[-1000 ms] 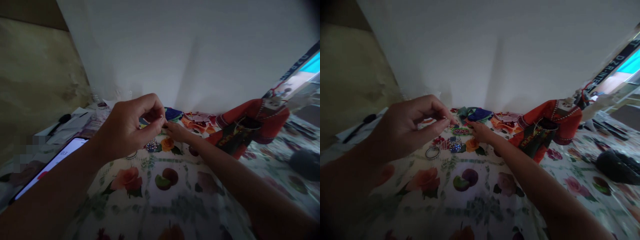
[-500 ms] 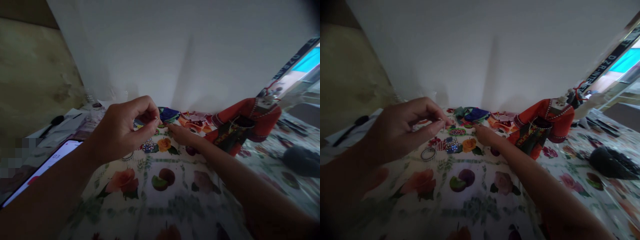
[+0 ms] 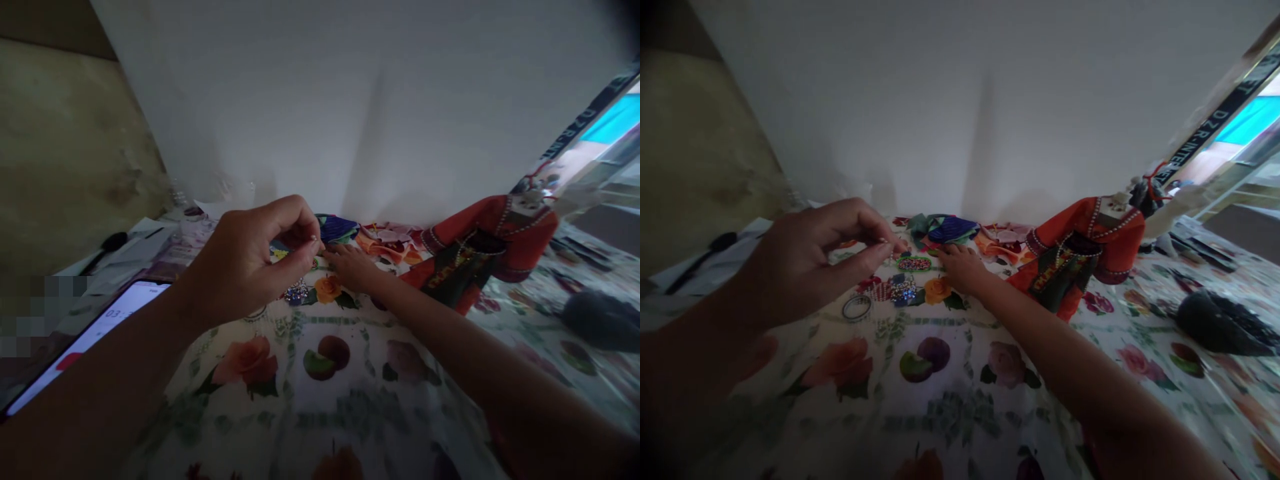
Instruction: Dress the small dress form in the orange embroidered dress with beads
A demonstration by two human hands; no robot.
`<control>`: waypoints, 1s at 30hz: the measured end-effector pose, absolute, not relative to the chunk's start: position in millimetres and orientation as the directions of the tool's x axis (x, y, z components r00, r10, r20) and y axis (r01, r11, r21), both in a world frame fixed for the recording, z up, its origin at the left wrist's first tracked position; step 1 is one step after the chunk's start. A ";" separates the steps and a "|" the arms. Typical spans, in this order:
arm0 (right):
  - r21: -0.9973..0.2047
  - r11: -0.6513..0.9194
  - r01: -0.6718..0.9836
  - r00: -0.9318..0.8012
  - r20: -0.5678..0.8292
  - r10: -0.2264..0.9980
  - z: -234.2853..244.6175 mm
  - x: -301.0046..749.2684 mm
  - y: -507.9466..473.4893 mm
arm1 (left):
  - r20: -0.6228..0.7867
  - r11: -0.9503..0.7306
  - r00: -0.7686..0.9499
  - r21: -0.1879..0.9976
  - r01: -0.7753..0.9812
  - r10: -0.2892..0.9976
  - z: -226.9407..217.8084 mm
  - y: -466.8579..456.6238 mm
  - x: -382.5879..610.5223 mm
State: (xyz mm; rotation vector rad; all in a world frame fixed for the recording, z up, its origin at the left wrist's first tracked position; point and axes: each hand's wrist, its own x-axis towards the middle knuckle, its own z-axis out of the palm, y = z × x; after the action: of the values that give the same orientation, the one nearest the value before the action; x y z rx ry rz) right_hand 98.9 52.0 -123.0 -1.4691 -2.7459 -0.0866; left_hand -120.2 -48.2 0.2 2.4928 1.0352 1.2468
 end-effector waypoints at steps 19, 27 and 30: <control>-0.169 0.573 0.802 -0.540 0.204 0.816 -95.5 68.1 81.0 | 0.650 -0.769 0.425 0.445 0.460 0.630 5.4 -51.3 -120.8; -0.113 0.550 0.828 -0.528 0.174 0.831 -98.0 82.9 87.5 | 0.635 -0.732 0.390 0.460 0.502 0.667 4.0 -50.9 -122.2; -0.063 0.561 0.825 -0.553 0.111 0.826 -105.4 96.8 75.1 | 0.629 -0.728 0.392 0.461 0.507 0.671 2.7 -50.3 -121.5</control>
State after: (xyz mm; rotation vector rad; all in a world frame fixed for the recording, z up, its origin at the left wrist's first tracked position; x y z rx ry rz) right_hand 96.8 75.1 -105.4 -1.4152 -2.6613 0.0054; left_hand -121.5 -50.3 2.7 2.4531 1.0527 1.2470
